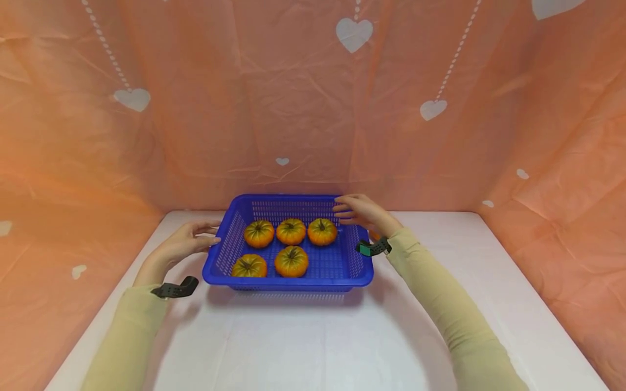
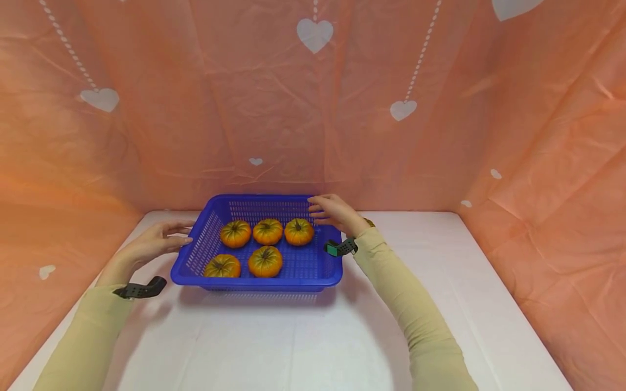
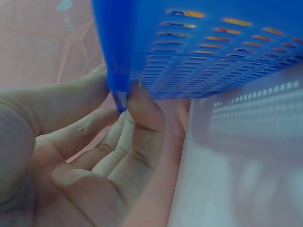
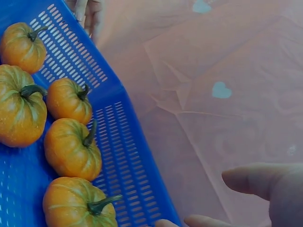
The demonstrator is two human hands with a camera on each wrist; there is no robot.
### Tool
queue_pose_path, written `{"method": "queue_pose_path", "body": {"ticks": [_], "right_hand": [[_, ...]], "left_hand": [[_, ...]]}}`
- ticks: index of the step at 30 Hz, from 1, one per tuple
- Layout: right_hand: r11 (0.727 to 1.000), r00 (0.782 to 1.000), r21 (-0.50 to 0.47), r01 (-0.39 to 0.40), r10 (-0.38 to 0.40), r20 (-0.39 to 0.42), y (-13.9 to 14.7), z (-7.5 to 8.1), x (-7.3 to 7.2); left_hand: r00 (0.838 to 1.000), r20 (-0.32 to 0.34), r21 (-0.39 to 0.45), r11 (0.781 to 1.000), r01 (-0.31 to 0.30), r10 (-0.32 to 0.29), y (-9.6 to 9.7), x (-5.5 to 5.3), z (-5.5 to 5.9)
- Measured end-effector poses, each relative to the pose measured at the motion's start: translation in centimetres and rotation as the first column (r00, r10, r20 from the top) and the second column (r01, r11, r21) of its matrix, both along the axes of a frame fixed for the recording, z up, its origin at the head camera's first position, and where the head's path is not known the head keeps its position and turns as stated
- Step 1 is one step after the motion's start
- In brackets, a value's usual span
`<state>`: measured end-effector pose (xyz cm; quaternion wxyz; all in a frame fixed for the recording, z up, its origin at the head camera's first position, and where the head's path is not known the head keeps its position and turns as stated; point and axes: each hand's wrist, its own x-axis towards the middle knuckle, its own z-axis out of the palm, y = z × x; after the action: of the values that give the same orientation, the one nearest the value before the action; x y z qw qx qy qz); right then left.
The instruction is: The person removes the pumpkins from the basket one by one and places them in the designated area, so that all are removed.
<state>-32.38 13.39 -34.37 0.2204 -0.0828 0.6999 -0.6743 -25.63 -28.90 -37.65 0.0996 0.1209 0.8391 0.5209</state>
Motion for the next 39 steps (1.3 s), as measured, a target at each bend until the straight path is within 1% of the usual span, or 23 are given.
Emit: {"method": "queue_pose_path", "body": {"ticks": [6,9,13,16,24,30,39], "right_hand": [[0.996,0.999,0.088,0.009,-0.012,0.035,-1.0,-0.5,-0.4],[0.993,0.998,0.116,-0.003,-0.004,0.055,-1.3,-0.7,-0.3],[0.990,0.997,0.139,-0.021,0.010,0.074,-1.6,-0.9,-0.3],[0.987,0.998,0.160,-0.014,0.003,0.067,-1.8,-1.0,-0.3],[0.981,0.996,0.193,0.023,-0.039,0.077,-2.2,-1.2,-0.3],[0.972,0.996,0.233,0.022,-0.043,0.083,-2.5,-1.1,-0.4],[0.956,0.994,0.292,0.034,-0.063,0.092,-2.9,-1.7,-0.8]], "left_hand": [[1.000,-0.001,-0.010,1.000,0.003,-0.003,0.1,0.0,0.1],[1.000,-0.002,-0.003,1.000,0.018,-0.018,0.1,0.0,0.2],[1.000,0.000,-0.004,1.000,0.019,-0.019,0.1,0.0,0.3],[1.000,0.006,-0.014,1.000,0.006,-0.005,0.1,0.0,0.3],[1.000,0.001,-0.012,1.000,0.006,-0.006,0.2,0.1,0.3],[1.000,0.000,-0.020,1.000,0.004,-0.004,0.4,0.3,0.4],[1.000,0.013,-0.027,1.000,-0.003,0.003,0.3,0.2,0.5]]}}
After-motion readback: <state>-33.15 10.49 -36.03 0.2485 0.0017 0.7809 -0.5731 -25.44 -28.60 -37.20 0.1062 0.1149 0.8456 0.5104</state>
